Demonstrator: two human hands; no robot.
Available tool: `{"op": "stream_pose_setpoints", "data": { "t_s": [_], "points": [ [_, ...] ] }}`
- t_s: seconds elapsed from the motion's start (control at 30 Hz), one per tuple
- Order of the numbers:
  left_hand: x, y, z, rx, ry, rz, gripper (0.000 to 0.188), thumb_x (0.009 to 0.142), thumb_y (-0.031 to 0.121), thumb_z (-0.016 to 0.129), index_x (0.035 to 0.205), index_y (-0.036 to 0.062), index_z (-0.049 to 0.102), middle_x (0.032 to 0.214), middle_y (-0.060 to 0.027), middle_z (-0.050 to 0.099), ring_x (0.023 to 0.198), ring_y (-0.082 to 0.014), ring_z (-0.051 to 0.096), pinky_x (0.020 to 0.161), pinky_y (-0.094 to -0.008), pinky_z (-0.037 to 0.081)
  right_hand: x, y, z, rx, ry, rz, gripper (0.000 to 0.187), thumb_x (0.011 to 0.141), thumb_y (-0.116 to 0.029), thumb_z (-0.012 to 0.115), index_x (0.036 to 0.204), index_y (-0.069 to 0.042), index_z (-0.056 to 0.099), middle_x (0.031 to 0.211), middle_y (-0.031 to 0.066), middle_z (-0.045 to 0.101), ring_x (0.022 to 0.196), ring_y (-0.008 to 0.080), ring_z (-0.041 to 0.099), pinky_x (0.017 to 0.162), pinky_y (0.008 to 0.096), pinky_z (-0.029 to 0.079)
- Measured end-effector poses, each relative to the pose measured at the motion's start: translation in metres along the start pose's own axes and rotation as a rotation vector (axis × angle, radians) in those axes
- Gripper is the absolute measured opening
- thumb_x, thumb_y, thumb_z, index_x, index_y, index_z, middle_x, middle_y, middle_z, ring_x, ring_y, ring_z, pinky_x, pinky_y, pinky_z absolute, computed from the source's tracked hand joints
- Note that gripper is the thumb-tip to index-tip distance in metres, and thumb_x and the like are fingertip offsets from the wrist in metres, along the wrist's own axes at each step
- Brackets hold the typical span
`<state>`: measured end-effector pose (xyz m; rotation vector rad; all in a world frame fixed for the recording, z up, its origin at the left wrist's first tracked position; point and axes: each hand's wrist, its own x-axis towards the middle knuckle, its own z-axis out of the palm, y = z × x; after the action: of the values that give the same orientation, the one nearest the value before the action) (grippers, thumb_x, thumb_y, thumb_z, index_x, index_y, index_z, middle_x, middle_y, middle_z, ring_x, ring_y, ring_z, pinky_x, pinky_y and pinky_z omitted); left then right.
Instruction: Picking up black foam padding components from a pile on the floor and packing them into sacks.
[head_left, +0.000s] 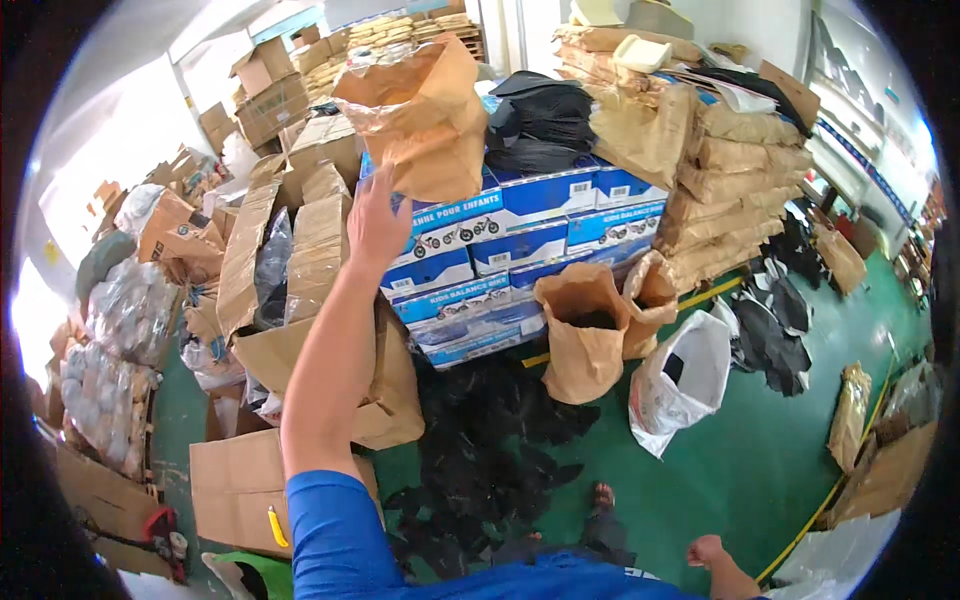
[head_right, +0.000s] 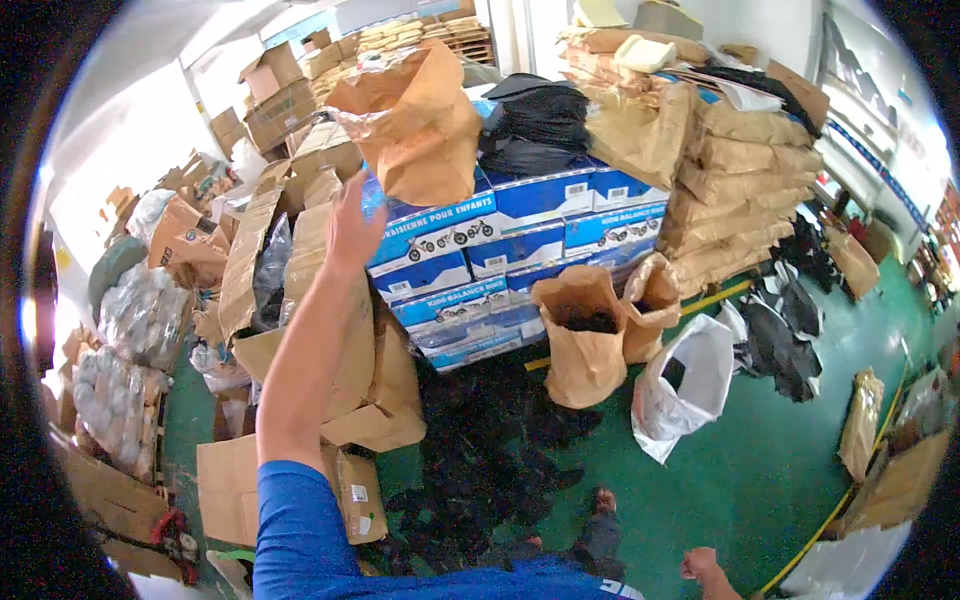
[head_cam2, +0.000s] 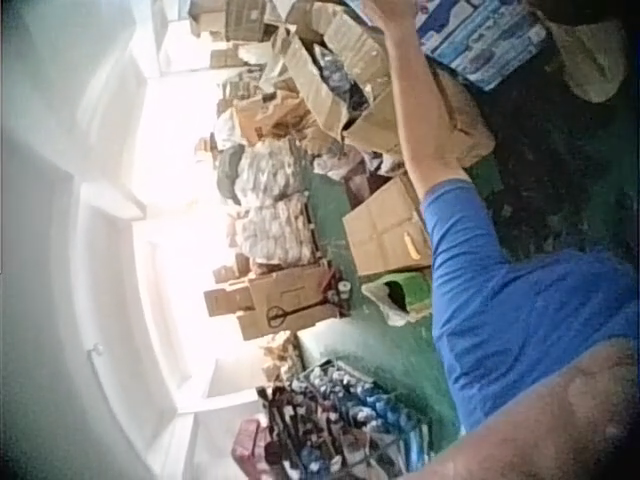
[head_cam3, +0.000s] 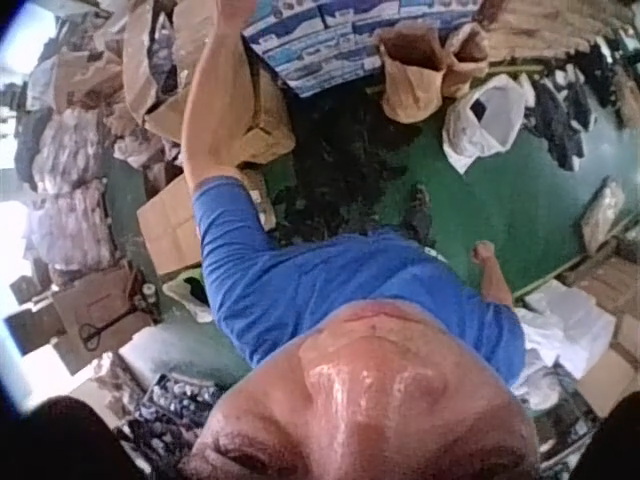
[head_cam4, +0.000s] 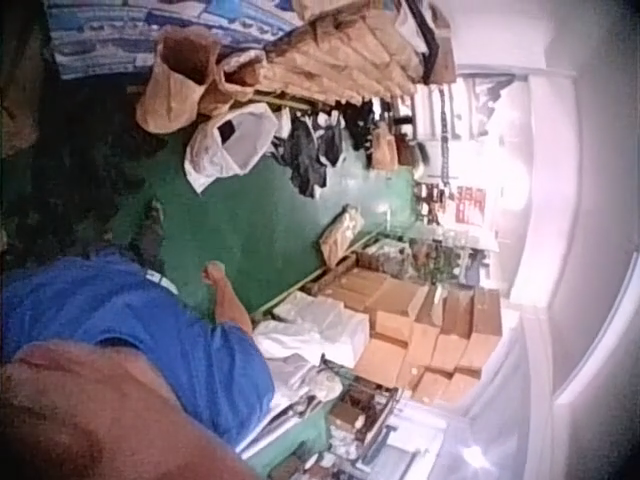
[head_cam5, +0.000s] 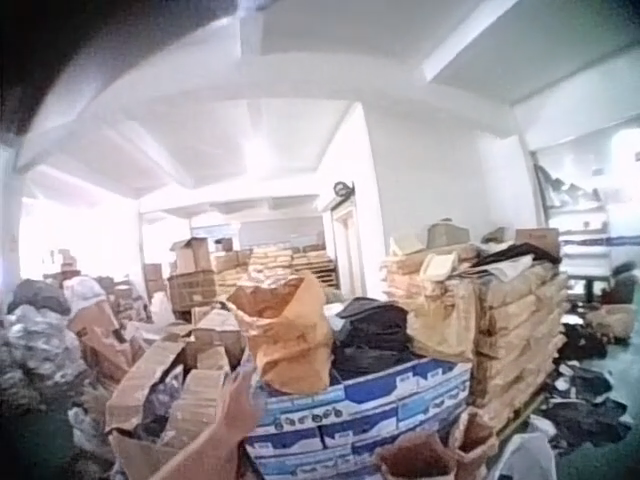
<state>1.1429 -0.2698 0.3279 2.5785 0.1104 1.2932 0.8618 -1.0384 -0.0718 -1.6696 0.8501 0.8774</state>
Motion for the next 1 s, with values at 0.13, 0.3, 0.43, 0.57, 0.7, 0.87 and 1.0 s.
{"op": "stream_pose_setpoints", "data": {
  "t_s": [0.13, 0.3, 0.43, 0.57, 0.7, 0.87, 1.0],
  "points": [
    [0.079, 0.005, 0.025, 0.109, -0.047, 0.020, 0.069, 0.074, 0.019, 0.068, 0.133, 0.0044, 0.038, 0.131, -0.0173, 0.047, 0.124, -0.0345, 0.042, 0.100, -0.0433, 0.037, 0.061, -0.075, -0.011, -0.031, -0.071, 0.001, 0.013, 0.069, -0.001, 0.056, 0.059, -0.002, 0.048, 0.054, 0.0138, 0.048, 0.040, 0.0218, 0.048, 0.031, 0.0367, 0.037],
    [0.164, -0.008, 0.084, 0.428, -0.068, -0.027, 0.094, 0.065, 0.036, 0.074, 0.140, 0.0015, 0.027, 0.142, -0.0164, 0.035, 0.137, -0.0315, 0.024, 0.110, -0.0449, 0.023, 0.159, -0.207, -0.033, -0.067, -0.111, -0.095, 0.014, 0.071, -0.006, 0.059, 0.061, -0.002, 0.051, 0.056, 0.0142, 0.051, 0.043, 0.0218, 0.050, 0.033, 0.0374, 0.041],
    [0.200, -0.036, 0.124, 0.229, -0.225, -0.307, 0.062, 0.064, 0.037, 0.073, 0.114, 0.0047, 0.057, 0.111, -0.0172, 0.060, 0.106, -0.0330, 0.056, 0.092, -0.0417, 0.043, 0.219, -0.289, -0.070, -0.231, -0.059, -0.439, 0.005, 0.077, -0.001, 0.056, 0.072, 0.001, 0.053, 0.064, 0.0125, 0.056, 0.045, 0.0182, 0.054, 0.036, 0.0339, 0.043],
    [0.138, -0.008, 0.183, 0.589, -0.278, 0.030, 0.022, 0.080, 0.023, 0.059, 0.095, 0.0087, 0.065, 0.079, -0.0186, 0.064, 0.078, -0.0355, 0.063, 0.068, -0.0470, 0.049, 0.191, -0.379, -0.051, -0.113, -0.016, -0.186, 0.023, 0.079, -0.008, 0.054, 0.099, 0.003, 0.055, 0.074, 0.0150, 0.061, 0.054, 0.0247, 0.062, 0.045, 0.0358, 0.053],
    [0.101, 0.027, 0.216, 0.543, -0.299, -0.018, 0.025, 0.081, 0.012, 0.051, 0.103, 0.0093, 0.061, 0.077, -0.0147, 0.062, 0.078, -0.0336, 0.062, 0.070, -0.0468, 0.048, 0.249, -0.379, -0.095, -0.282, -0.181, -0.151, 0.011, 0.078, -0.004, 0.050, 0.087, 0.001, 0.052, 0.069, 0.0161, 0.056, 0.051, 0.0253, 0.058, 0.044, 0.0382, 0.051],
    [0.080, 0.039, 0.224, 0.602, -0.333, 0.051, 0.032, 0.078, 0.013, 0.055, 0.109, 0.0094, 0.057, 0.082, -0.0103, 0.064, 0.084, -0.0269, 0.061, 0.076, -0.0407, 0.044, 0.208, -0.435, -0.053, -0.291, -0.061, 0.061, 0.006, 0.079, -0.010, 0.061, 0.084, -0.010, 0.058, 0.075, 0.0084, 0.056, 0.063, 0.0205, 0.055, 0.058, 0.0392, 0.053],
    [0.062, 0.044, 0.234, 0.521, -0.244, 0.035, 0.037, 0.079, 0.012, 0.055, 0.115, 0.0086, 0.055, 0.087, -0.0110, 0.064, 0.087, -0.0264, 0.059, 0.077, -0.0390, 0.043, 0.275, -0.463, -0.086, -0.115, -0.355, 0.038, 0.015, 0.078, -0.011, 0.053, 0.089, -0.001, 0.056, 0.074, 0.0145, 0.058, 0.060, 0.0240, 0.060, 0.052, 0.0384, 0.053]
  ]
}}
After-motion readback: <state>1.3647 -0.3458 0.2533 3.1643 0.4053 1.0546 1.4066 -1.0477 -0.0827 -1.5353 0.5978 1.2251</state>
